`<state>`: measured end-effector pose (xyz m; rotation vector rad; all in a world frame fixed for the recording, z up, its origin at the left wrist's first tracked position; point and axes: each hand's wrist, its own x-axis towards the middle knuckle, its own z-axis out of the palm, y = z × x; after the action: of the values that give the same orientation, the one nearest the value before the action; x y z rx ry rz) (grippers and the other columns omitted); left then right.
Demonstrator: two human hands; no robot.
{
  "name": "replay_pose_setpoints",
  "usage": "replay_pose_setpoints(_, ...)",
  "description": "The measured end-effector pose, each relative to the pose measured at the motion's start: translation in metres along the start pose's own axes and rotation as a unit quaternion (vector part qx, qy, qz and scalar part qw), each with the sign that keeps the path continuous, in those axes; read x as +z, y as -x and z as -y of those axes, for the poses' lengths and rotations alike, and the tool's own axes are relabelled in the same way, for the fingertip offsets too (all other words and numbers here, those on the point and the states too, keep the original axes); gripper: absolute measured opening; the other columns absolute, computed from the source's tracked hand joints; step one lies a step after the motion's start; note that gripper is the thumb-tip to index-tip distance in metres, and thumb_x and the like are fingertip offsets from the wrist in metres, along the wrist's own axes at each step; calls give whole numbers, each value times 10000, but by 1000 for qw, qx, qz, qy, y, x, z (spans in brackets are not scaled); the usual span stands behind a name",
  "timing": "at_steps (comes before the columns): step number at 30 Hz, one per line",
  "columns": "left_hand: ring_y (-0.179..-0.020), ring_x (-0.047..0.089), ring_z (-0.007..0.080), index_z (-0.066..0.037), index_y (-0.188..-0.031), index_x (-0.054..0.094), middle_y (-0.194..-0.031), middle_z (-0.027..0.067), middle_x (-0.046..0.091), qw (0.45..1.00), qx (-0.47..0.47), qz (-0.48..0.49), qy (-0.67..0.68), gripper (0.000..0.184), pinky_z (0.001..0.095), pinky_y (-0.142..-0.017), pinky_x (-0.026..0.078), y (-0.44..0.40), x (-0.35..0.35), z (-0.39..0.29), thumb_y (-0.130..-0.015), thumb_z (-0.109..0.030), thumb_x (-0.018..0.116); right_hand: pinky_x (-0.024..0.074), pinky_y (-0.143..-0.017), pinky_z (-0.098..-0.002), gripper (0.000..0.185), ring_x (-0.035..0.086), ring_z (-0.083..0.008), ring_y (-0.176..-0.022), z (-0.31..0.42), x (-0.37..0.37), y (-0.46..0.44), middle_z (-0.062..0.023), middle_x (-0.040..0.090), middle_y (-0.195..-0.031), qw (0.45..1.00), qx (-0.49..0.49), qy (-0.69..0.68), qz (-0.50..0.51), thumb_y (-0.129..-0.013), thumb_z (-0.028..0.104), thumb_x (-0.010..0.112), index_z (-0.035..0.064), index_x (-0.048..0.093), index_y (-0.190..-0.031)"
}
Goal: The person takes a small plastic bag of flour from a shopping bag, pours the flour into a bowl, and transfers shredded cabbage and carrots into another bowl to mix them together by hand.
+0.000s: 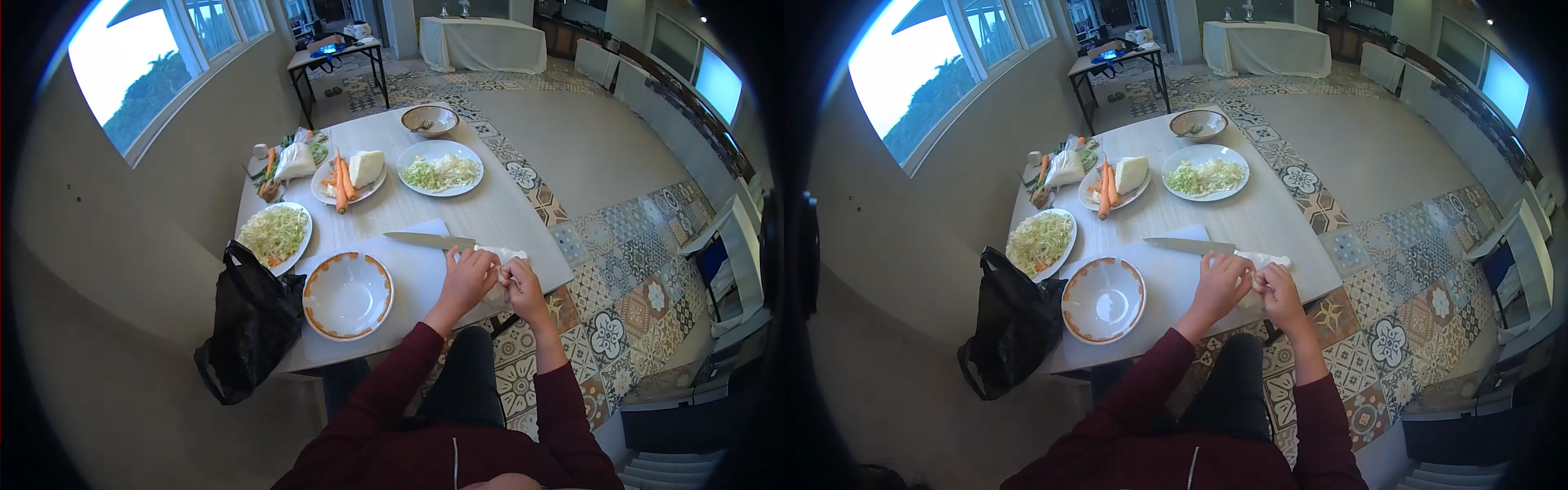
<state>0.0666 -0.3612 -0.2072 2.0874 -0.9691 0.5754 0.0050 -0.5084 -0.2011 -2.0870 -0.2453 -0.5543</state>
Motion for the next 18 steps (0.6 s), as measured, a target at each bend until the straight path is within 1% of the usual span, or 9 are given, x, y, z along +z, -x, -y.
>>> replay_pose_setpoints(2,-875,557,218,-133,-882,566,-831,6,571,999,-28,-5,33,93,516,-975,316,5,12,4,-800,-138,610,404,-658,-352,81,482,-284,-725,-3,-2,-2,-114,467,-729,999,-35,17,5,-742,-39,519,3,457,-773)
replay_pose_setpoints(3,-876,553,222,-131,-887,556,-834,8,566,998,-42,-6,49,100,514,-978,313,4,10,1,-800,-138,604,407,-659,-351,83,484,-284,-725,-2,-1,-2,-113,471,-734,1000,-13,2,0,-746,-40,523,3,457,-772)
replay_pose_setpoints(5,-860,549,223,-124,-863,545,-813,14,555,997,-56,22,54,111,526,-980,303,1,3,3,-786,-162,615,413,-663,-349,89,487,-284,-724,0,-1,-2,-110,479,-742,999,30,-28,-10,-754,-42,532,1,456,-770)
replay_pose_setpoints(6,-852,547,223,-120,-850,540,-803,16,550,996,-62,35,56,121,532,-982,298,-3,-4,1,-779,-174,621,421,-671,-350,86,501,-290,-733,1,0,-1,-113,495,-752,999,23,-11,-34,-754,-43,541,-1,469,-777)
replay_pose_setpoints(9,-822,542,232,-112,-796,539,-766,24,544,999,-29,2,-29,159,566,-975,290,-7,-17,-7,-736,-209,650,444,-696,-358,88,543,-305,-762,11,6,2,-125,542,-786,995,-7,33,-94,-752,-48,565,-7,507,-803)
replay_pose_setpoints(11,-816,540,236,-111,-751,541,-743,26,542,997,-33,-3,-66,170,592,-965,288,-8,-22,-12,-716,-225,664,457,-715,-368,104,570,-315,-788,24,7,2,-135,573,-814,991,-35,63,-117,-744,-54,580,-11,534,-827)
replay_pose_setpoints(12,-813,539,238,-111,-728,542,-731,27,541,996,-35,-6,-84,178,605,-959,288,-8,-24,-15,-705,-232,670,460,-721,-371,115,575,-321,-797,28,8,2,-141,580,-822,991,-29,63,-112,-738,-56,583,-10,542,-835)
replay_pose_setpoints(14,-813,537,239,-113,-698,543,-714,26,538,997,-28,-4,-76,181,620,-954,288,-9,-29,-19,-693,-236,676,465,-733,-377,139,586,-331,-815,32,9,3,-152,594,-838,993,-16,62,-100,-725,-60,587,-7,559,-850)
replay_pose_setpoints(18,-817,537,231,-121,-677,540,-725,16,533,997,-9,-5,-77,198,638,-949,288,-11,-34,-26,-679,-249,691,458,-699,-399,139,558,-338,-792,23,11,3,-150,565,-810,991,-17,99,-83,-705,-78,573,-8,550,-822)
